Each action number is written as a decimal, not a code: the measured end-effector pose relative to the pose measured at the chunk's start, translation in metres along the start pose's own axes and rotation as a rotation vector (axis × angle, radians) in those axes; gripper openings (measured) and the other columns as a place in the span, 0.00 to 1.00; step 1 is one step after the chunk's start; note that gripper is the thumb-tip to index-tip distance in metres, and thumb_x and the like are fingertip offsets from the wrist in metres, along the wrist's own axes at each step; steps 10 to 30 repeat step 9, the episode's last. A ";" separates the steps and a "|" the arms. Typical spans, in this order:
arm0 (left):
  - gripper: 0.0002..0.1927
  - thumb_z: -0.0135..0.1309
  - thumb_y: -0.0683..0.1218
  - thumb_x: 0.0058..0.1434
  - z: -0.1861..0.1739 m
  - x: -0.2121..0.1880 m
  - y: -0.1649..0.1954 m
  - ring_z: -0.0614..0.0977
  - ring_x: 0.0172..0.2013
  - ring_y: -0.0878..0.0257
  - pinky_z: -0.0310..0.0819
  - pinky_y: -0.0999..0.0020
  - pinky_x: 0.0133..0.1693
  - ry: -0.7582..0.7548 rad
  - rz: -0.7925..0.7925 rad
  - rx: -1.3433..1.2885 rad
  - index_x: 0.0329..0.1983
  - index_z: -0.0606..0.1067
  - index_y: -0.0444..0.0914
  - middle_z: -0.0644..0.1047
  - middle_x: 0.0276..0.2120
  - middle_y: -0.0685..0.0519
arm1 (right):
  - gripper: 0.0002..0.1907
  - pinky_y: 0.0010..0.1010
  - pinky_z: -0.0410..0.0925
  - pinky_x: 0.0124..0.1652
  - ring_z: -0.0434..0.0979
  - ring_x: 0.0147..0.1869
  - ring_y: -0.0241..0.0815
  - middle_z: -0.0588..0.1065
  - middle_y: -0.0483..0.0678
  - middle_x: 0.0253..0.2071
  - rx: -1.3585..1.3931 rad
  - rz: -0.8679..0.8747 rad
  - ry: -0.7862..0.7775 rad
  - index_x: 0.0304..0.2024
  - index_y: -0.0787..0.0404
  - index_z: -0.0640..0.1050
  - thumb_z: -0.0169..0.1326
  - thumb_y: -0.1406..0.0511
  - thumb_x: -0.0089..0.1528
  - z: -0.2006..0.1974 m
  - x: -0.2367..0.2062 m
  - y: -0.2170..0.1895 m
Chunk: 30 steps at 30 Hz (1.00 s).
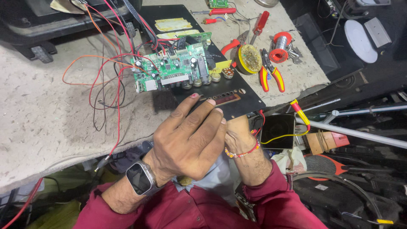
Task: The person holds a circuit board with a digital display and uses a screwdriver to adjust a potentiometer, changing the displayed numbers. They then switch to a yellow-handled screwdriver to continue adjusting components on the board.
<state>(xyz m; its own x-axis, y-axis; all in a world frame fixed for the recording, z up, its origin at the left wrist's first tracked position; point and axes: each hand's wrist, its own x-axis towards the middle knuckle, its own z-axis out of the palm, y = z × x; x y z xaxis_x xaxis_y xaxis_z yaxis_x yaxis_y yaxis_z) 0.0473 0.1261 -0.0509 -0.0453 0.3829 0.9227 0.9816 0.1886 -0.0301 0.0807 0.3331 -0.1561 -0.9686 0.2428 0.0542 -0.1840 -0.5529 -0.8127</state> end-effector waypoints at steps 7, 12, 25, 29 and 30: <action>0.14 0.56 0.45 0.54 0.005 0.001 0.003 0.83 0.50 0.47 0.81 0.46 0.54 -0.020 0.018 0.003 0.41 0.79 0.32 0.80 0.44 0.43 | 0.15 0.34 0.76 0.47 0.80 0.47 0.45 0.77 0.53 0.46 0.334 0.322 0.146 0.53 0.65 0.73 0.52 0.63 0.67 0.001 -0.008 0.001; 0.14 0.57 0.45 0.55 0.007 0.000 0.005 0.83 0.51 0.47 0.80 0.45 0.55 -0.024 0.010 -0.004 0.41 0.79 0.32 0.80 0.45 0.43 | 0.17 0.33 0.76 0.49 0.79 0.49 0.43 0.76 0.51 0.48 0.448 0.348 0.031 0.56 0.64 0.73 0.51 0.65 0.66 0.008 -0.031 0.012; 0.14 0.57 0.45 0.55 0.007 0.000 0.005 0.83 0.51 0.47 0.80 0.45 0.55 -0.024 0.010 -0.004 0.41 0.79 0.32 0.80 0.45 0.43 | 0.17 0.33 0.76 0.49 0.79 0.49 0.43 0.76 0.51 0.48 0.448 0.348 0.031 0.56 0.64 0.73 0.51 0.65 0.66 0.008 -0.031 0.012; 0.14 0.57 0.45 0.55 0.007 0.000 0.005 0.83 0.51 0.47 0.80 0.45 0.55 -0.024 0.010 -0.004 0.41 0.79 0.32 0.80 0.45 0.43 | 0.17 0.33 0.76 0.49 0.79 0.49 0.43 0.76 0.51 0.48 0.448 0.348 0.031 0.56 0.64 0.73 0.51 0.65 0.66 0.008 -0.031 0.012; 0.14 0.57 0.45 0.55 0.007 0.000 0.005 0.83 0.51 0.47 0.80 0.45 0.55 -0.024 0.010 -0.004 0.41 0.79 0.32 0.80 0.45 0.43 | 0.17 0.33 0.76 0.49 0.79 0.49 0.43 0.76 0.51 0.48 0.448 0.348 0.031 0.56 0.64 0.73 0.51 0.65 0.66 0.008 -0.031 0.012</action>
